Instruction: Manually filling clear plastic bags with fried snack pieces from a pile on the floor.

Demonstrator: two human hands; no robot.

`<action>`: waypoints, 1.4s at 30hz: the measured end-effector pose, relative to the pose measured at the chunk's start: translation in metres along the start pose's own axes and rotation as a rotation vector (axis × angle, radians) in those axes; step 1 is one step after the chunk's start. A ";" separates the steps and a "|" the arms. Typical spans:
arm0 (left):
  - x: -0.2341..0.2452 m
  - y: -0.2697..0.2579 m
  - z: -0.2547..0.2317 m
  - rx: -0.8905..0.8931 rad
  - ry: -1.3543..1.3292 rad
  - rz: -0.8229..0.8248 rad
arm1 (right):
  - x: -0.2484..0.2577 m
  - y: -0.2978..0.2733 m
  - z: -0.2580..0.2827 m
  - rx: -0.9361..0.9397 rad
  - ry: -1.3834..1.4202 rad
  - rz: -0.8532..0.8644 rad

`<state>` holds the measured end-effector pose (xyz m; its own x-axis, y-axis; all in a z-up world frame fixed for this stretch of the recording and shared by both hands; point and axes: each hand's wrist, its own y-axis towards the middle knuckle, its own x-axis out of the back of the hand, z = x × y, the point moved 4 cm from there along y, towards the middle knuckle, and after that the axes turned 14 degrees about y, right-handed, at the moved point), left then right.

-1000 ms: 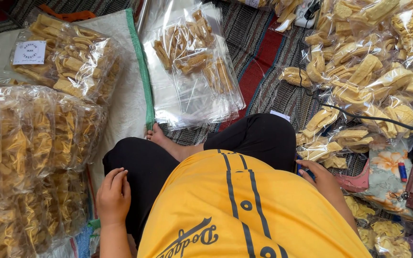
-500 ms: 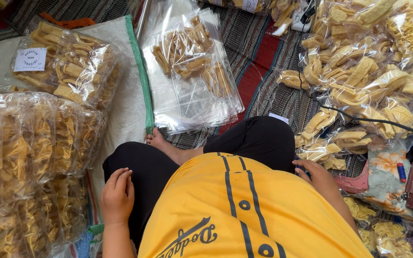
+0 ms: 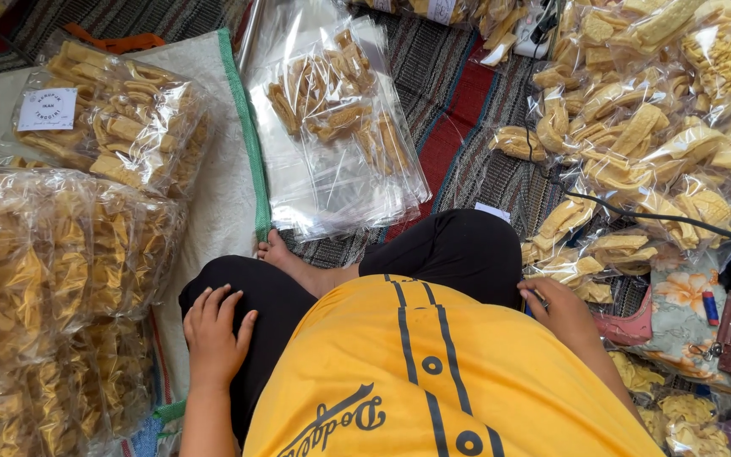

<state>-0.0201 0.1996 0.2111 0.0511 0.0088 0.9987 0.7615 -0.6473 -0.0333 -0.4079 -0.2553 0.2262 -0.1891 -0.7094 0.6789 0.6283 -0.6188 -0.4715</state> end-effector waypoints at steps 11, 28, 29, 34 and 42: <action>-0.003 0.015 -0.007 0.102 -0.124 0.200 | -0.028 0.069 0.067 0.409 0.079 -0.105; -0.010 0.017 -0.007 0.115 -0.070 0.170 | 0.000 0.102 -0.001 -0.559 0.944 -0.909; -0.010 0.017 -0.008 0.136 -0.081 0.166 | 0.002 0.101 -0.015 -0.630 0.889 -0.861; -0.005 0.015 -0.010 0.162 -0.109 0.142 | 0.004 0.102 -0.073 -0.598 0.562 -1.040; -0.009 0.017 -0.007 0.162 -0.108 0.175 | -0.032 0.152 -0.094 -0.336 0.044 -0.143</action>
<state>-0.0121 0.1830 0.2022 0.2530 -0.0055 0.9675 0.8284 -0.5154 -0.2196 -0.3772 -0.3580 0.0803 -0.2943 -0.6173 0.7297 0.3119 -0.7837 -0.5372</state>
